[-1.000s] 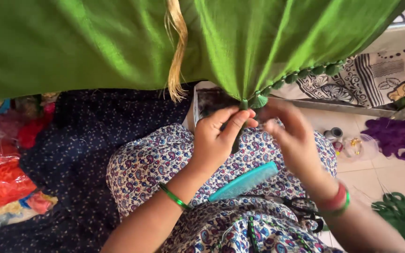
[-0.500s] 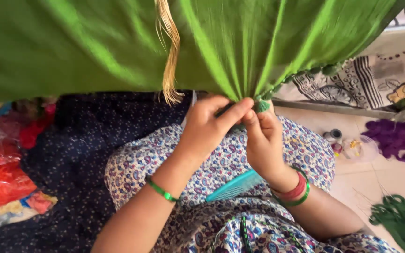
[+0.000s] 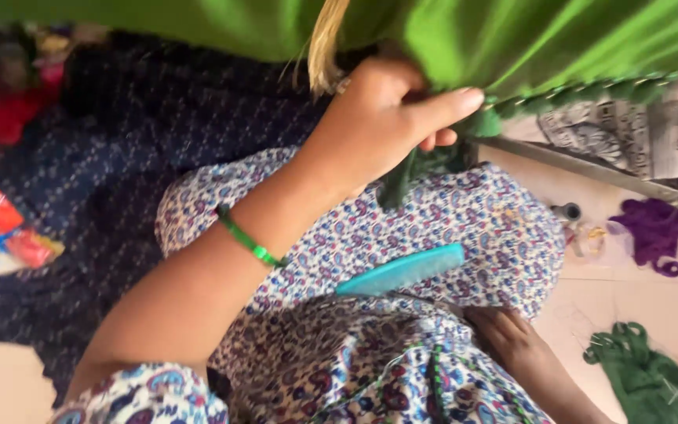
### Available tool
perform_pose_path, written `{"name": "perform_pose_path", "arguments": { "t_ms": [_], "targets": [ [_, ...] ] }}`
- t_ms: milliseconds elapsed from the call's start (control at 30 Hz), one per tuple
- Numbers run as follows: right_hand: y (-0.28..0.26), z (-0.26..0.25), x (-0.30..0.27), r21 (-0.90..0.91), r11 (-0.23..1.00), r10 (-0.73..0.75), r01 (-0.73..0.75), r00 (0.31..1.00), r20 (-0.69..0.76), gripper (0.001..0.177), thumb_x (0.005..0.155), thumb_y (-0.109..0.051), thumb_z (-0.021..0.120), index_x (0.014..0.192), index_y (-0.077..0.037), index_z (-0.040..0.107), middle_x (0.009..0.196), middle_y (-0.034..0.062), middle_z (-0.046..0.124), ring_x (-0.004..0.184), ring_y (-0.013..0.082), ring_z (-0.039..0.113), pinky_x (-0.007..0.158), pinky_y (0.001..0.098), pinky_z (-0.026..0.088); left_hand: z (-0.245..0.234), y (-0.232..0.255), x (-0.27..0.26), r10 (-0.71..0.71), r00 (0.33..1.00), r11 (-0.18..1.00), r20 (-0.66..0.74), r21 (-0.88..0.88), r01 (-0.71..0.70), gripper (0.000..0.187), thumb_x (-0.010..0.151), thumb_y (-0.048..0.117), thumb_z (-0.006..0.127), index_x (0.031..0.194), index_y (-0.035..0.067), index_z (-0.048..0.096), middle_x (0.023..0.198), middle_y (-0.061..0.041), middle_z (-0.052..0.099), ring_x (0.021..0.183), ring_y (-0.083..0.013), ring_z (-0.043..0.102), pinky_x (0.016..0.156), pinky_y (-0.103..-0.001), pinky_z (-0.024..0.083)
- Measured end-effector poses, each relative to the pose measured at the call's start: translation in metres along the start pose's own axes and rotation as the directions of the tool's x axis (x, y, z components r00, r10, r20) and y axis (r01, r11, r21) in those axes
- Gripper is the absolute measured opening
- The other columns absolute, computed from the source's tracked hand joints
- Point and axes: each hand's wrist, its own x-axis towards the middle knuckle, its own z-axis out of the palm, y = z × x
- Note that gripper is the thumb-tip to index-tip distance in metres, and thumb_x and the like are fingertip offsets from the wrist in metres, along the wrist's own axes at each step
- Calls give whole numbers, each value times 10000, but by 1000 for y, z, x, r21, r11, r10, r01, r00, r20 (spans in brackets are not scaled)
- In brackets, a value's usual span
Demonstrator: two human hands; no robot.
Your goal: The person is attaching decorative green tassels to the edge of a green fabric using a needle and thread.
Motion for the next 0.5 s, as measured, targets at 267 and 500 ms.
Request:
{"name": "perform_pose_path", "arguments": {
  "t_ms": [267, 500],
  "targets": [
    [30, 6, -47, -46, 992, 123, -120, 990, 73, 501, 741, -57, 644, 1241, -68, 620, 1185, 114, 661, 1081, 304, 639, 873, 395, 547, 4, 14, 8, -1, 1000, 1000, 5, -7, 1, 291, 886, 235, 770, 1084, 23, 752, 960, -4, 764, 842, -73, 703, 734, -285, 583],
    [151, -4, -89, 288, 720, 386, -631, 709, 590, 318, 827, -128, 870, 1075, -68, 680, 713, 77, 667, 595, 181, 634, 564, 363, 579, -5, 11, 20, 64, 997, 998, 33, 6, -64, 311, 865, 187, 802, 1114, 8, 752, 1043, -54, 809, 911, -124, 749, 863, -304, 618]
  ]
}}
